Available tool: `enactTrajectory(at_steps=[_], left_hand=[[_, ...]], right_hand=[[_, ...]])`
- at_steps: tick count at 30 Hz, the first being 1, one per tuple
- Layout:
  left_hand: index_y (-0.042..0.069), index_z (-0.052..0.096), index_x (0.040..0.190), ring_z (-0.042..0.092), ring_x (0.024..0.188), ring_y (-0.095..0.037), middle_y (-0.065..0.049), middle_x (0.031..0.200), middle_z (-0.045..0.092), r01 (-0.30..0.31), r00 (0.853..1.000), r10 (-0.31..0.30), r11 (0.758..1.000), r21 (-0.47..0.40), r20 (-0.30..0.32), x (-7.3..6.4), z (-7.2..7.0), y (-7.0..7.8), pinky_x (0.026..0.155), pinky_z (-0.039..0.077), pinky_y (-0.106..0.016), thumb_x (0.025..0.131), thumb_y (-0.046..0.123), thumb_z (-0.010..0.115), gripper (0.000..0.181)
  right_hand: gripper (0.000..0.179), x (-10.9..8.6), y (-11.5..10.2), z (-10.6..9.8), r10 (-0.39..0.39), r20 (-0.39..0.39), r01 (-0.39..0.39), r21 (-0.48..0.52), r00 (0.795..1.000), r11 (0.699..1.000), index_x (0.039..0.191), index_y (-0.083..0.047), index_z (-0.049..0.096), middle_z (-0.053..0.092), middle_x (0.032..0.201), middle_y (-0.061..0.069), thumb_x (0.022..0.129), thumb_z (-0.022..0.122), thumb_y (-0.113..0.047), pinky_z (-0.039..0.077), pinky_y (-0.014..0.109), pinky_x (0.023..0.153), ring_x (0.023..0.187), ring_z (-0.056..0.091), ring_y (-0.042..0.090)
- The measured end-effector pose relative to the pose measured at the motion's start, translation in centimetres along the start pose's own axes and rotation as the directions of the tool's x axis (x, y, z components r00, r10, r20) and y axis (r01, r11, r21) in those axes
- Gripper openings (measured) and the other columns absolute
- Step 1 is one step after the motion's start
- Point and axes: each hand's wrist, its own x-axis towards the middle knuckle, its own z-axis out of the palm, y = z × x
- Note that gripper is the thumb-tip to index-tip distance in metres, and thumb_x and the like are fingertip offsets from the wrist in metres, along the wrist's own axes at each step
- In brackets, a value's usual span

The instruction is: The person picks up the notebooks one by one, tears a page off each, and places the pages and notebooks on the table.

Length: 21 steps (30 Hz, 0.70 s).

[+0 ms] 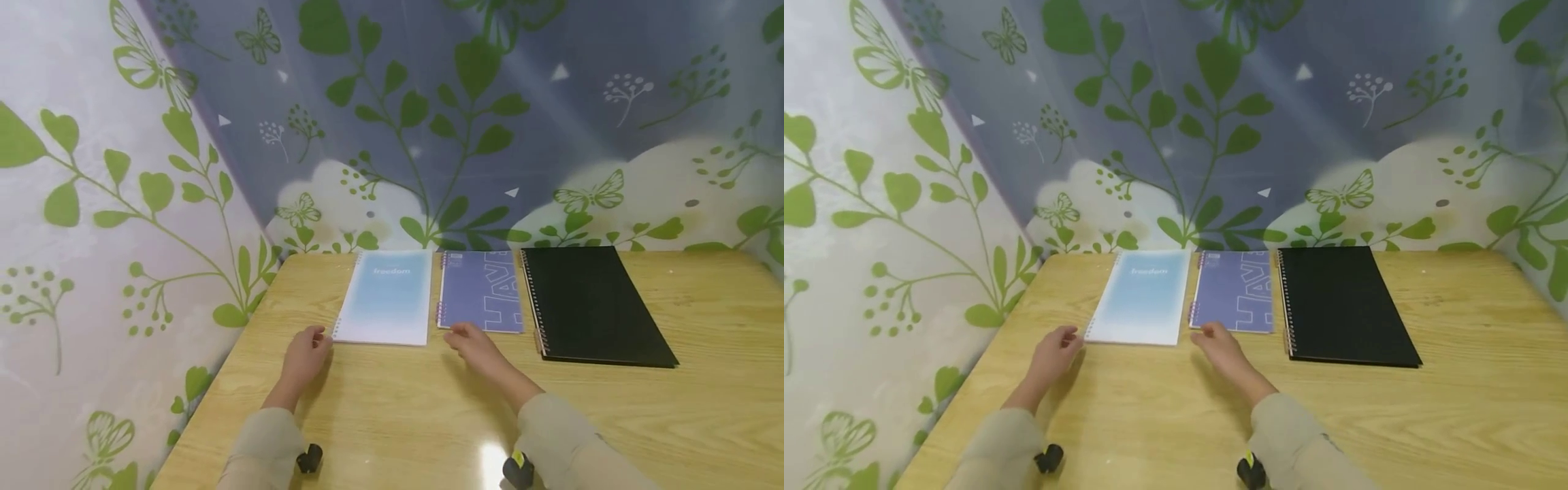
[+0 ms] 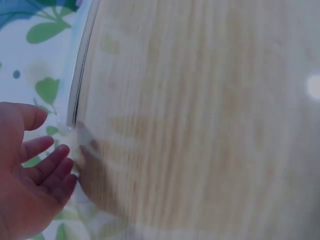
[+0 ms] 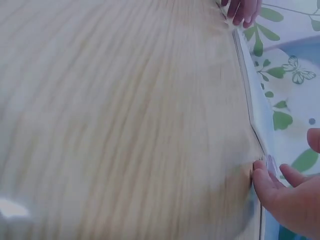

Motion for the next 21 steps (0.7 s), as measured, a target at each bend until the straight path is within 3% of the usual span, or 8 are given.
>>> enactTrajectory(at_steps=[5, 11, 13, 15, 18, 21], left_hand=[[-0.005, 0.042, 0.130, 0.049, 0.116, -0.036, -0.025, 0.125, 0.052, 0.072, 0.997, -0.069, 0.994, -0.081, 0.043, 1.6, 0.3, 0.5, 0.098, 0.041, -0.047, 0.093, 0.022, 0.049, 0.046], [-0.007, 0.040, 0.129, 0.046, 0.119, -0.038, -0.026, 0.130, 0.047, 0.182, 0.978, -0.176, 0.983, -0.041, 0.115, 3.6, 0.6, 2.0, 0.100, 0.039, -0.046, 0.092, 0.028, 0.048, 0.052], [-0.009, 0.039, 0.130, 0.043, 0.121, -0.039, -0.028, 0.133, 0.044, 0.224, 0.967, -0.219, 0.974, -0.029, 0.132, 4.0, 0.7, 2.6, 0.101, 0.038, -0.046, 0.091, 0.028, 0.050, 0.055], [-0.010, 0.038, 0.131, 0.042, 0.122, -0.041, -0.029, 0.133, 0.042, 0.265, 0.955, -0.260, 0.964, -0.021, 0.139, 4.2, 0.9, 3.0, 0.102, 0.037, -0.047, 0.089, 0.028, 0.052, 0.058], [-0.012, 0.040, 0.130, 0.042, 0.122, -0.041, -0.030, 0.133, 0.042, 0.301, 0.943, -0.296, 0.954, -0.008, 0.153, 4.7, 1.2, 3.4, 0.103, 0.036, -0.046, 0.088, 0.028, 0.054, 0.059], [-0.010, 0.044, 0.128, 0.043, 0.122, -0.040, -0.028, 0.133, 0.044, 0.331, 0.934, -0.321, 0.942, -0.045, 0.160, 5.3, 1.7, 3.7, 0.104, 0.036, -0.045, 0.088, 0.026, 0.056, 0.055]], right_hand=[[0.050, 1.2, -1.4, 1.1, 0.107, 0.000, -0.106, 0.141, 0.994, 0.984, 0.129, 0.013, 0.036, 0.044, 0.128, 0.032, 0.093, 0.047, -0.019, 0.046, 0.044, 0.093, 0.113, 0.051, 0.042], [0.062, 2.6, -3.2, 2.7, 0.288, 0.028, -0.285, 0.266, 0.957, 0.921, 0.137, 0.010, 0.024, 0.039, 0.134, 0.027, 0.089, 0.051, -0.018, 0.051, 0.036, 0.082, 0.109, 0.053, 0.035], [0.062, 2.9, -3.5, 3.2, 0.320, 0.030, -0.314, 0.289, 0.947, 0.904, 0.137, 0.009, 0.024, 0.047, 0.120, 0.023, 0.088, 0.051, -0.018, 0.052, 0.033, 0.073, 0.100, 0.055, 0.032], [0.056, 3.2, -3.7, 3.5, 0.336, 0.022, -0.327, 0.306, 0.941, 0.894, 0.133, 0.007, 0.029, 0.052, 0.091, 0.014, 0.087, 0.052, -0.016, 0.047, 0.027, 0.060, 0.078, 0.054, 0.024], [0.042, 3.7, -3.6, 3.6, 0.357, -0.004, -0.335, 0.332, 0.934, 0.882, 0.122, 0.004, 0.040, 0.035, 0.060, -0.001, 0.086, 0.053, -0.013, 0.037, 0.021, 0.048, 0.053, 0.037, 0.012], [0.030, 4.1, -3.3, 3.3, 0.361, -0.008, -0.334, 0.363, 0.932, 0.870, 0.111, 0.002, 0.044, 0.031, 0.052, -0.005, 0.086, 0.053, -0.012, 0.033, 0.019, 0.046, 0.048, 0.033, 0.008]])
